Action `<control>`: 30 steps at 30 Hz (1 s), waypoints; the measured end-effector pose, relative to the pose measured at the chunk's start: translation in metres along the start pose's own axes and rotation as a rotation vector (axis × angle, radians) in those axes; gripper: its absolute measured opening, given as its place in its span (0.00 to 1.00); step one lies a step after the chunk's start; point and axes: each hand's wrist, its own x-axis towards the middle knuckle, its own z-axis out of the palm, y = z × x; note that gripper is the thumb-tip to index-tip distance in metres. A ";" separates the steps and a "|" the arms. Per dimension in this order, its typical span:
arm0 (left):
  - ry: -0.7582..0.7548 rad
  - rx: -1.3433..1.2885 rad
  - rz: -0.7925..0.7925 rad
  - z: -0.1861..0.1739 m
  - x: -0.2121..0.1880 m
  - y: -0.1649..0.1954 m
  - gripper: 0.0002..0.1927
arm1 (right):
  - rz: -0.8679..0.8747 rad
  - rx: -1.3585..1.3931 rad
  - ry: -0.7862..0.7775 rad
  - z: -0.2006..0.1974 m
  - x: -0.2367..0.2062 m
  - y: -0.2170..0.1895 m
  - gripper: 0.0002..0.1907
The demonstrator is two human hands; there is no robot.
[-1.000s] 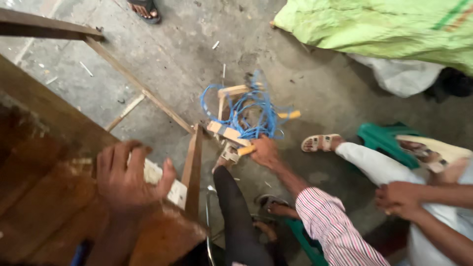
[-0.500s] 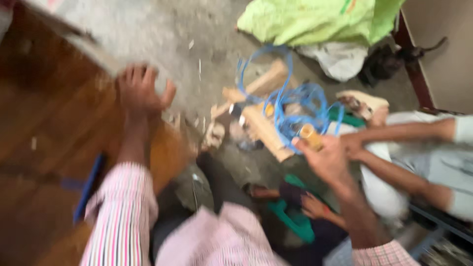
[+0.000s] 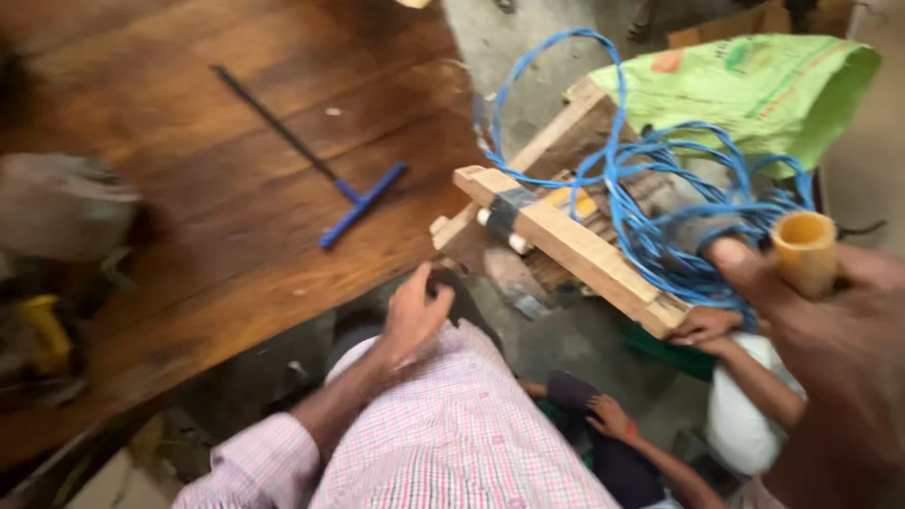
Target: The person works at a wooden workbench on a cylindrical grinding wheel mounted on a shaft, using pliers and a T-handle rod to loosen and adjust the assembly, then wipes parts with a cloth. They move to a bench-mounted motor unit, handle its power cord and wires, and strip and connect wire ends by hand near the machine.
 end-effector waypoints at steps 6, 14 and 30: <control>0.231 0.083 -0.198 -0.106 -0.064 -0.043 0.23 | -0.106 0.115 -0.192 0.081 -0.021 -0.055 0.14; 0.478 0.073 -0.272 -0.200 -0.081 -0.073 0.19 | -0.146 0.078 -0.340 0.165 -0.019 -0.111 0.17; 0.450 -0.084 -0.150 -0.154 -0.058 -0.135 0.20 | -0.112 0.564 -0.436 0.216 0.083 -0.068 0.14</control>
